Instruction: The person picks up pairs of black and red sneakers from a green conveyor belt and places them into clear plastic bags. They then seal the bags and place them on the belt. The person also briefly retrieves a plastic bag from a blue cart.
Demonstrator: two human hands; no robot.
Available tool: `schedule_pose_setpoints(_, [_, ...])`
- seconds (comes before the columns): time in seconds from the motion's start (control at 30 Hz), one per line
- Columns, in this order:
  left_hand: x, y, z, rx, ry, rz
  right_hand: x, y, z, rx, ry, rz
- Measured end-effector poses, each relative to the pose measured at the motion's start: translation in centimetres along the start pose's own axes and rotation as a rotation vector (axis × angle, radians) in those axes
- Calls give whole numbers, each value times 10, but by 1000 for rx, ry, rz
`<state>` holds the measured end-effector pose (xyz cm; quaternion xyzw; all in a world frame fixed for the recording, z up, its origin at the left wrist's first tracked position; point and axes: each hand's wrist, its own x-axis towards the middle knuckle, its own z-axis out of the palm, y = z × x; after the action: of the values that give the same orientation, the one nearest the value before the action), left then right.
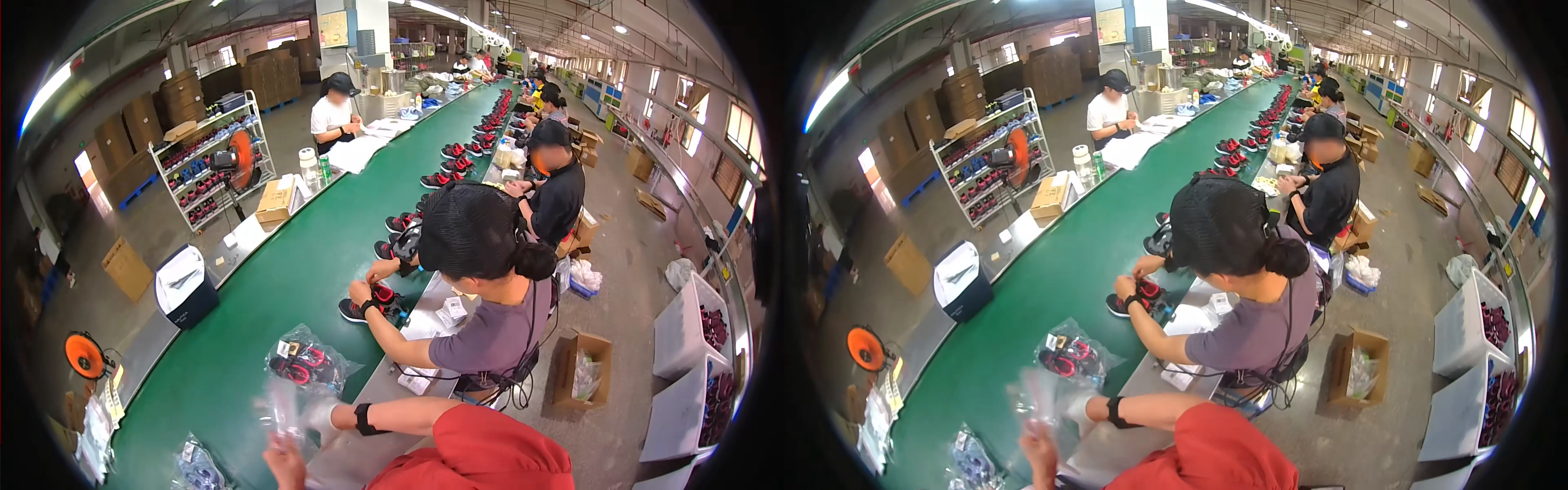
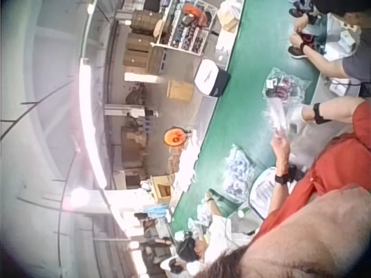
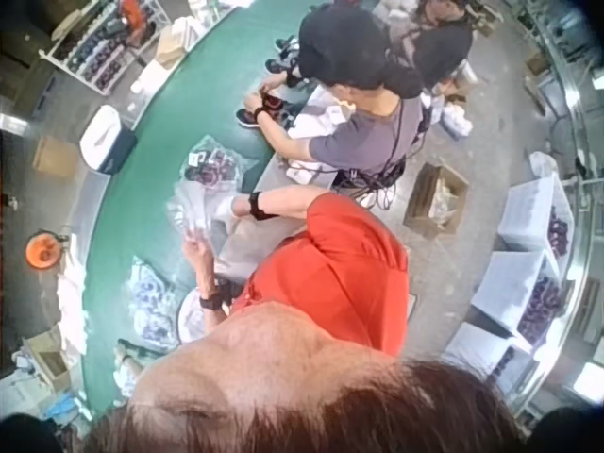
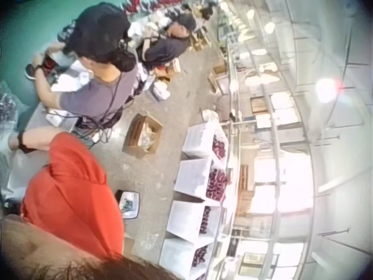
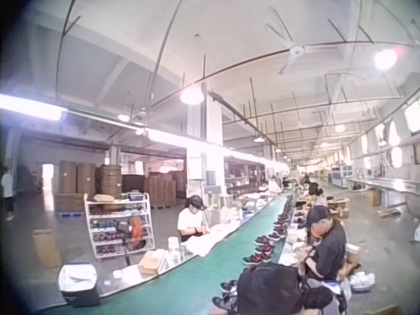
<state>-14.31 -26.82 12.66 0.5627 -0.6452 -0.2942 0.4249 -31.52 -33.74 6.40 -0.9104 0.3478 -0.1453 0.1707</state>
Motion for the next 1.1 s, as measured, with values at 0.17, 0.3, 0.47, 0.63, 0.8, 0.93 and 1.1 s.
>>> schedule_pose_setpoints(0.17, [20, 8, -18, 66, 134, -61, 1, -19, 53, -57, -243, 153])
schedule_pose_setpoints(0.3, [10, 8, -21, -1, 187, -137, -6, -60, 5, 228, -179, 211])
schedule_pose_setpoints(0.47, [1, -23, -9, -111, 349, -131, -15, -66, -16, 363, -113, 143])
schedule_pose_setpoints(0.63, [-9, -19, -4, -222, 293, -221, -24, -64, -31, 422, -80, 125])
schedule_pose_setpoints(0.8, [-15, -21, 1, -244, 251, -267, -35, -65, -32, 448, -98, 164])
schedule_pose_setpoints(0.93, [-21, -13, 9, -281, 212, -267, -42, -69, -34, 456, -115, 168])
schedule_pose_setpoints(1.1, [-27, -13, 14, -285, 191, -257, -47, -70, -29, 431, -125, 181])
